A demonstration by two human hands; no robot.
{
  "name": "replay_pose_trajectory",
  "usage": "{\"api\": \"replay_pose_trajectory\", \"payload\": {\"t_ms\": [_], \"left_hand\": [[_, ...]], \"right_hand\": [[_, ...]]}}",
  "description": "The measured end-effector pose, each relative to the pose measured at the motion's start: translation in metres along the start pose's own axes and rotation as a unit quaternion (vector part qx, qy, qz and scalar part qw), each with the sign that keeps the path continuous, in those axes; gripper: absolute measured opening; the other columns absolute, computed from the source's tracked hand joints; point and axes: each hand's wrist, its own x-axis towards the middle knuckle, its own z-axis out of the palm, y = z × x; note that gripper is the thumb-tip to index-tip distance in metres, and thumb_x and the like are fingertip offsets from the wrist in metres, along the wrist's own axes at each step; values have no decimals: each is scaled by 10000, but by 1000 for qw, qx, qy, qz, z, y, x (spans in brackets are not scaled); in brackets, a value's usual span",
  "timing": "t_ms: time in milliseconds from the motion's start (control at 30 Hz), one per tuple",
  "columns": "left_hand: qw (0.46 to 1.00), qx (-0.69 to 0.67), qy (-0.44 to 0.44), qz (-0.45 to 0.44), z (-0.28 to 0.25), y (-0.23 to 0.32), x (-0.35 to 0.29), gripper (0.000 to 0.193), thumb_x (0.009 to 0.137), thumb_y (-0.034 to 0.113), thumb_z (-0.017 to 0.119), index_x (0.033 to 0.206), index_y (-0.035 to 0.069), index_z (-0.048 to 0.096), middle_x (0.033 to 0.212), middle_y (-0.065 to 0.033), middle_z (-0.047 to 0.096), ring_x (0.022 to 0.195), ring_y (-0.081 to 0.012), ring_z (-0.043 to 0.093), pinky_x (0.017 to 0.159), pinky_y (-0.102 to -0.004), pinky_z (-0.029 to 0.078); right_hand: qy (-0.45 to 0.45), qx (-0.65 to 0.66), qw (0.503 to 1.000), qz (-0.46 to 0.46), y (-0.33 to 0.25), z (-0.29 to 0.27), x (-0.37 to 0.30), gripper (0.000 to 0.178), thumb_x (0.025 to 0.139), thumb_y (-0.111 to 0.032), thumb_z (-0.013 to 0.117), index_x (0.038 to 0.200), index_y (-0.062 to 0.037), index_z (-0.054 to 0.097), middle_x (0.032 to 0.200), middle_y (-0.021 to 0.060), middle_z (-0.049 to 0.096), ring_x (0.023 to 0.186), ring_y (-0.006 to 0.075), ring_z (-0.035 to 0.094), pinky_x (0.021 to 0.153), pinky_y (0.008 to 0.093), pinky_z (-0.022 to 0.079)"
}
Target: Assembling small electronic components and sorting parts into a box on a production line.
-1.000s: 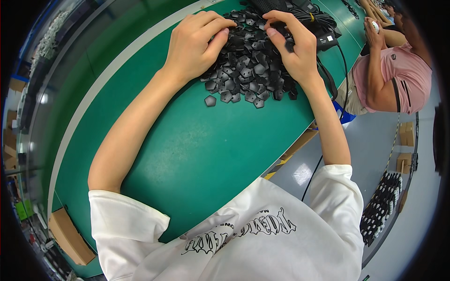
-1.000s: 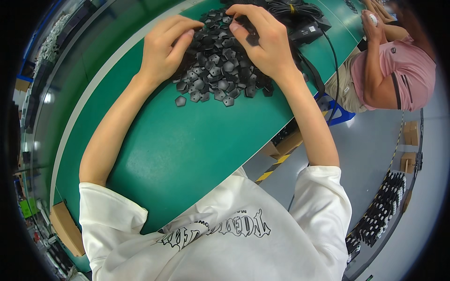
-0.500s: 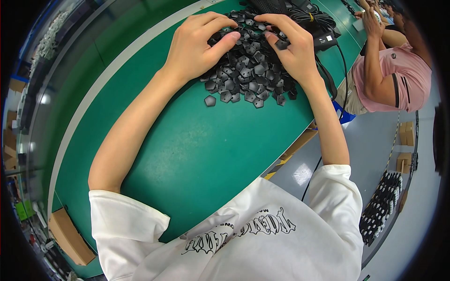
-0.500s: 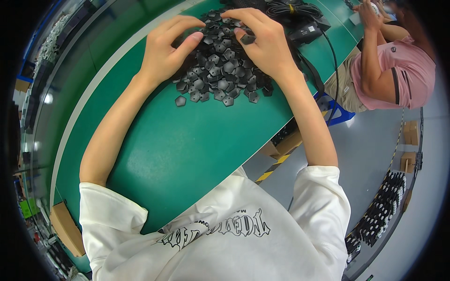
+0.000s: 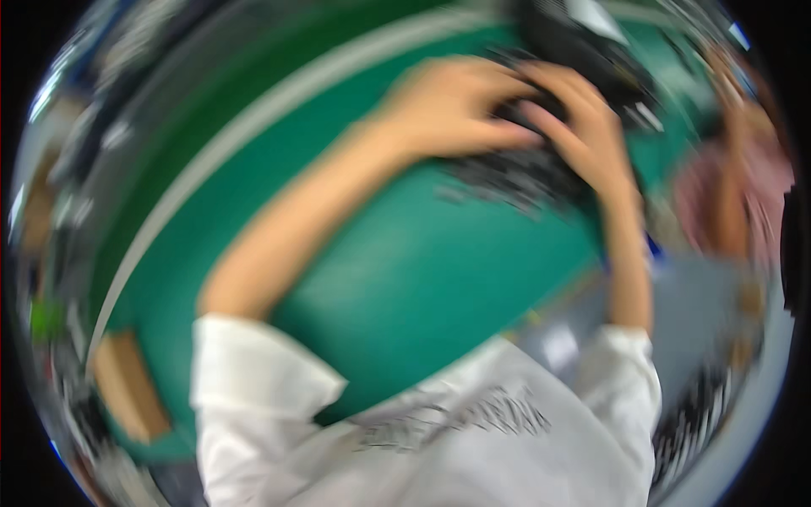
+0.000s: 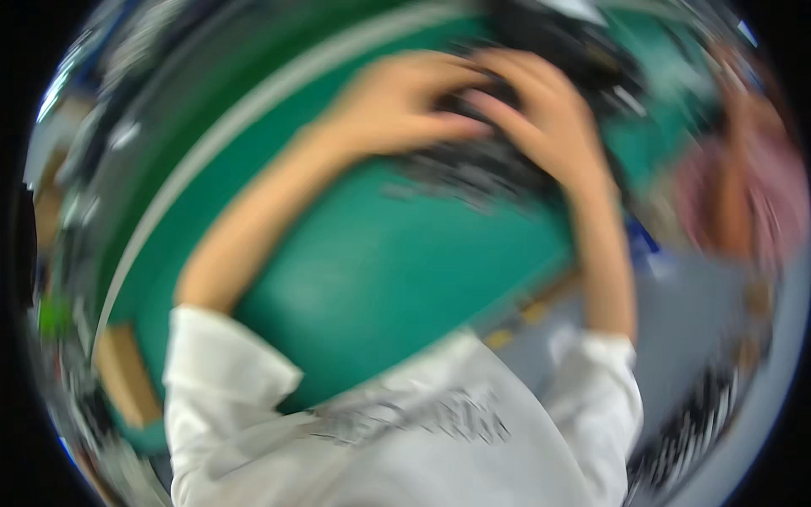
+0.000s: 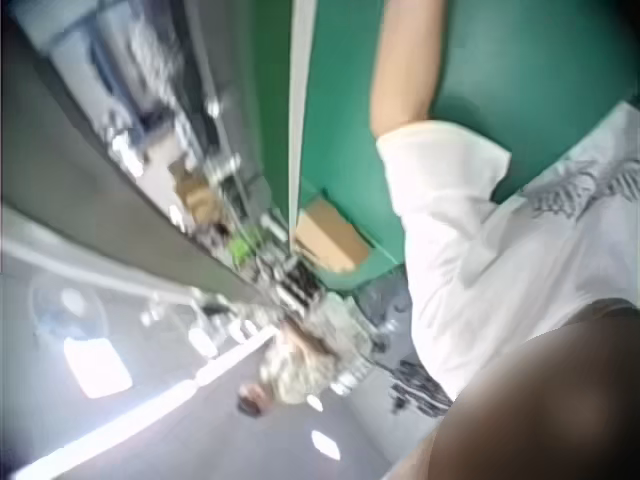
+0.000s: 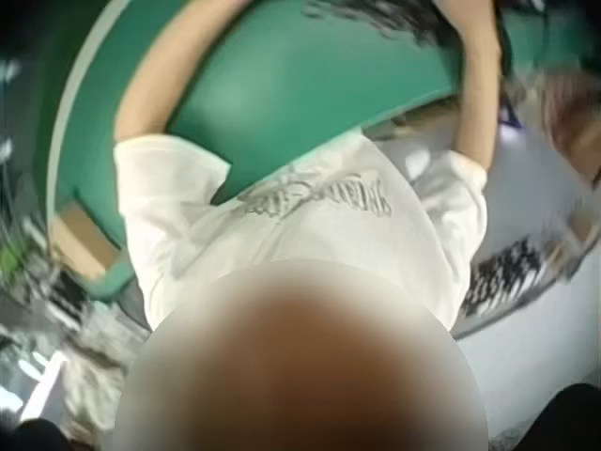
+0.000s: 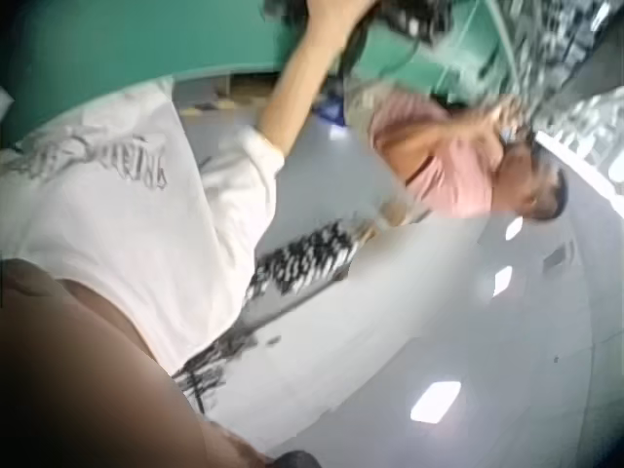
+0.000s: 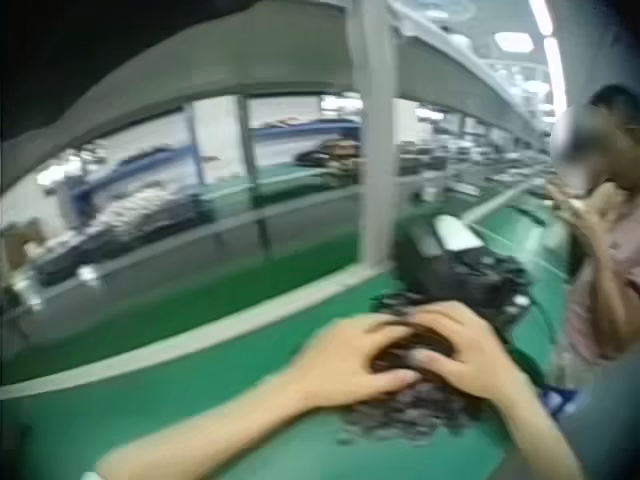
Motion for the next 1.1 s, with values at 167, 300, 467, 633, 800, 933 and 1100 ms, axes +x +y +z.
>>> {"api": "replay_pose_trajectory", "payload": {"t_ms": [167, 300, 467, 633, 800, 933, 1100], "left_hand": [[994, -62, 85, 28, 50, -8, 36, 318, 672, 381, 764, 832, 106, 748, 876, -137, 706, 784, -348, 664, 671, -448, 526], [959, -84, 271, -11, 62, -20, 20, 285, 688, 355, 756, 761, 81, 728, 815, -109, 673, 808, -312, 645, 794, -438, 494], [964, 38, 255, 68, 73, -35, 22, 311, 660, 396, 743, 738, 94, 739, 822, -93, 674, 801, -289, 629, 855, -431, 430], [982, 75, 172, 34, 66, -40, 19, 407, 656, 502, 717, 813, 130, 774, 915, -96, 695, 916, -280, 630, 919, -442, 396], [992, 73, 102, 27, 64, -35, 2, 543, 670, 611, 707, 984, 173, 774, 1058, -93, 692, 1064, -279, 599, 953, -437, 378], [989, 114, 83, 33, 63, -39, 2, 518, 715, 592, 702, 1032, 188, 764, 1064, -84, 687, 1070, -270, 595, 934, -432, 394], [980, 134, 126, 77, 63, -42, 6, 369, 728, 499, 713, 929, 195, 770, 918, -57, 695, 948, -276, 632, 807, -439, 450]], "right_hand": [[-27, 30, 998, 39, 79, 5, -60, 425, 925, -10, 523, 1344, 59, 510, 1340, 203, 567, 1278, 321, 520, 1102, 392, 377], [-94, -26, 995, 3, -9, -14, -22, 427, 939, -272, 689, 1255, 10, 638, 1254, 222, 626, 1156, 379, 579, 993, 436, 453], [-91, -5, 996, 25, -1, -9, -25, 393, 924, -242, 707, 1192, 41, 656, 1182, 243, 640, 1095, 389, 600, 967, 450, 467], [-70, -31, 997, 12, -4, -17, -23, 298, 891, -156, 735, 1088, 55, 663, 1076, 217, 663, 1001, 371, 625, 893, 436, 497], [-23, -48, 998, -31, 0, -16, -25, 169, 901, -105, 722, 989, 37, 697, 971, 174, 688, 888, 328, 655, 804, 396, 534], [12, -50, 996, -69, -12, -14, -17, 133, 912, -102, 712, 925, 30, 710, 918, 157, 692, 833, 307, 659, 766, 383, 542], [-12, -78, 988, -135, 55, -19, -32, 142, 919, -115, 708, 910, 27, 714, 912, 151, 694, 826, 302, 658, 761, 383, 540]]}}
